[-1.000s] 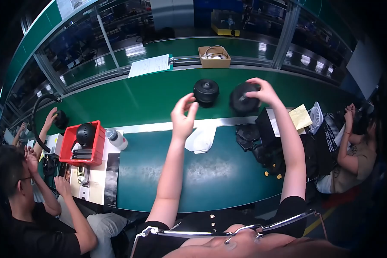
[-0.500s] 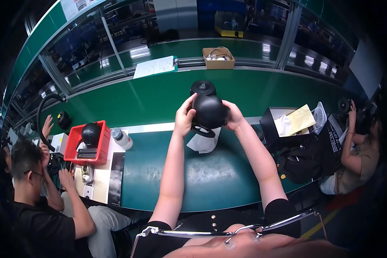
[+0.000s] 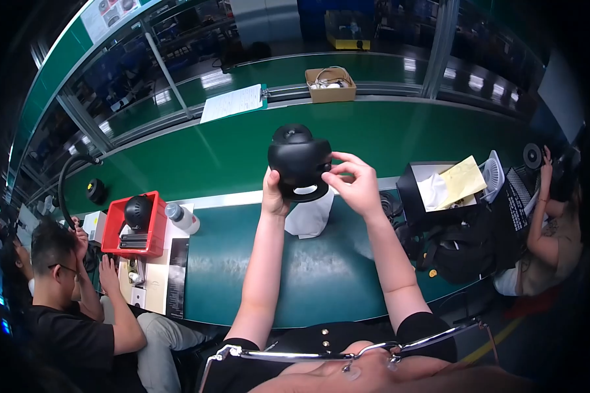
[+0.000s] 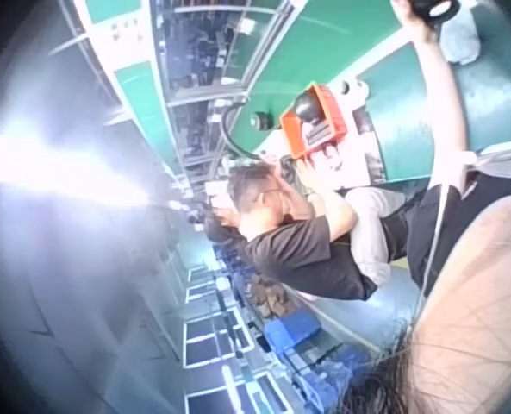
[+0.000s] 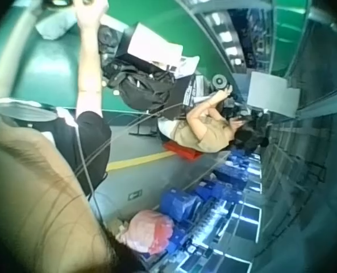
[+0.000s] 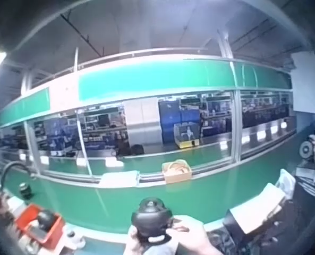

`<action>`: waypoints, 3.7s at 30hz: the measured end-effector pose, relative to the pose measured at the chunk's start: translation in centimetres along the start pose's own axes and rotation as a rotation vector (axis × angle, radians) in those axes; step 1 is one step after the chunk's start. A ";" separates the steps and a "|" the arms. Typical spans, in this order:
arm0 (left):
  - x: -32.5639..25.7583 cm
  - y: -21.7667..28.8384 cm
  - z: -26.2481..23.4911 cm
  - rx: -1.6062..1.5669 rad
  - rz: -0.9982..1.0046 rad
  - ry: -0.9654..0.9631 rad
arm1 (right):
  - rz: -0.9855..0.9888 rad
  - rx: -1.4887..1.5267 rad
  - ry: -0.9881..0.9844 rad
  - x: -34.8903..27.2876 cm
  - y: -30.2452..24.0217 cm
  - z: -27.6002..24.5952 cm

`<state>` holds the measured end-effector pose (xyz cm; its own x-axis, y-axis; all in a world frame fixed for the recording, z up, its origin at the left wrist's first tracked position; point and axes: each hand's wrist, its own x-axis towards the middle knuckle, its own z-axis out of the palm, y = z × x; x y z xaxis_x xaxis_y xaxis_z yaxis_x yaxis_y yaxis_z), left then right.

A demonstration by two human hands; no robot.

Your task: Cleaning and inspecting black dome-shaped camera housing components with a cloth at an assembly station.

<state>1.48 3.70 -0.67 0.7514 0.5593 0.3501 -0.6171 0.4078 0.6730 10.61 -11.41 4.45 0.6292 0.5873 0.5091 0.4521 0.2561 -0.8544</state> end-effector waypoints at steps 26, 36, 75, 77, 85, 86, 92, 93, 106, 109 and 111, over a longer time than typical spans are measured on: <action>-0.6 -0.4 2.4 0.005 0.066 -0.008 | -0.176 -0.051 0.030 -0.1 1.1 -0.4; -1.4 -0.1 4.9 -0.493 -0.408 0.039 | -0.054 0.544 -0.263 1.2 2.7 -1.6; -1.7 3.8 4.9 0.535 0.102 -0.016 | 0.481 0.854 -0.098 0.8 5.2 -0.2; -1.9 4.3 5.4 0.598 0.015 0.032 | 0.564 0.751 -0.167 0.9 5.2 -0.5; -1.5 2.6 3.0 -0.233 -0.129 0.304 | -0.019 0.524 -0.226 0.0 3.2 -0.6; -1.5 2.2 3.1 -0.236 -0.136 0.294 | -0.108 0.506 -0.195 -0.2 2.9 0.6; -1.2 1.0 2.6 -0.267 -0.245 0.167 | -0.102 0.305 0.053 -0.3 2.5 1.6; -1.0 0.9 2.4 -0.272 -0.245 0.168 | -0.136 0.247 0.082 -0.2 2.5 1.5; -1.0 3.0 1.2 0.320 0.393 0.399 | 0.271 1.048 -0.201 -0.2 3.4 -0.9; -1.7 4.4 2.7 0.391 0.379 0.285 | 0.375 1.147 -0.273 -0.4 4.2 -0.5; -2.2 4.8 4.2 0.446 0.317 0.198 | 0.365 1.157 -0.292 -0.5 4.7 -0.4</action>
<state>-2.16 1.38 4.56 0.4619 0.7462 0.4794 -0.6141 -0.1209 0.7799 12.64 -10.80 0.27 0.3702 0.8766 0.3074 -0.6335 0.4803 -0.6067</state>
